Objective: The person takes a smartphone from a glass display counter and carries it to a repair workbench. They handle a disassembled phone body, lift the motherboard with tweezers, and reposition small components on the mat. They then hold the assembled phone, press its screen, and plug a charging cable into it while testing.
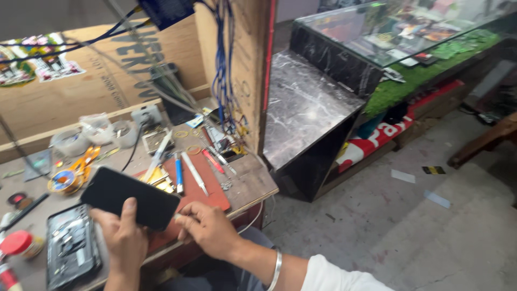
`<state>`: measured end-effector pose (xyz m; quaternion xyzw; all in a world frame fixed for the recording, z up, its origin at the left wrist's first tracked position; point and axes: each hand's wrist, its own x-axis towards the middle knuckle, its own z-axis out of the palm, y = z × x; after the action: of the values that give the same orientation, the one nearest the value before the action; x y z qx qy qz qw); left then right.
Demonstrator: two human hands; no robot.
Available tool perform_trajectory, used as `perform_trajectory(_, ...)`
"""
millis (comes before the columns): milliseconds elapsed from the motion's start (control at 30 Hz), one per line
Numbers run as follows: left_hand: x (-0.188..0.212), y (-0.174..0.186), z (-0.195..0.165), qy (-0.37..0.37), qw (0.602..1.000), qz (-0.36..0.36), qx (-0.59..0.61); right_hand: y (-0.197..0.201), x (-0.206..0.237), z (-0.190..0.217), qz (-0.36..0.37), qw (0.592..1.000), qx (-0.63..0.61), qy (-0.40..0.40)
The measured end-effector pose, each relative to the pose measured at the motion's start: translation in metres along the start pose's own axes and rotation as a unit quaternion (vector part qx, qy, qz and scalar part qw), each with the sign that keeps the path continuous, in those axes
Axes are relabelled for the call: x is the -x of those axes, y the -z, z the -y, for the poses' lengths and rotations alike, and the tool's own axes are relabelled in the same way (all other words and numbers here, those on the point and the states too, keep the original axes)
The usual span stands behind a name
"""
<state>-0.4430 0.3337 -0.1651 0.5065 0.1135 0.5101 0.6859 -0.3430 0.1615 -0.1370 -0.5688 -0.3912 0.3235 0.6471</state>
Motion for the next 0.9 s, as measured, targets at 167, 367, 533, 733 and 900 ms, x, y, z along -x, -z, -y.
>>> perform_trajectory(167, 0.001, 0.0, 0.002, -0.017, 0.999, 0.021, 0.033, 0.003, 0.001, -0.002, 0.014, 1.0, -0.017, -0.005)
perform_trajectory(367, -0.005, 0.005, 0.0, -0.033, 0.998, -0.019, 0.057, 0.012, -0.005, 0.012, 0.091, 0.996, -0.005, 0.002)
perform_trajectory(533, -0.004, 0.004, -0.006, -0.019, 0.998, -0.033, 0.043, 0.022, -0.01, 0.033, 0.081, 0.991, 0.088, 0.064)
perform_trajectory(733, -0.002, -0.001, -0.012, -0.003, 0.998, -0.033, 0.058, 0.021, -0.04, 0.031, -0.048, 0.985, 0.102, 0.132)
perform_trajectory(900, -0.002, -0.003, -0.013, 0.019, 0.999, -0.034, 0.022, 0.006, -0.074, 0.008, -0.016, 0.983, -0.051, 0.178)
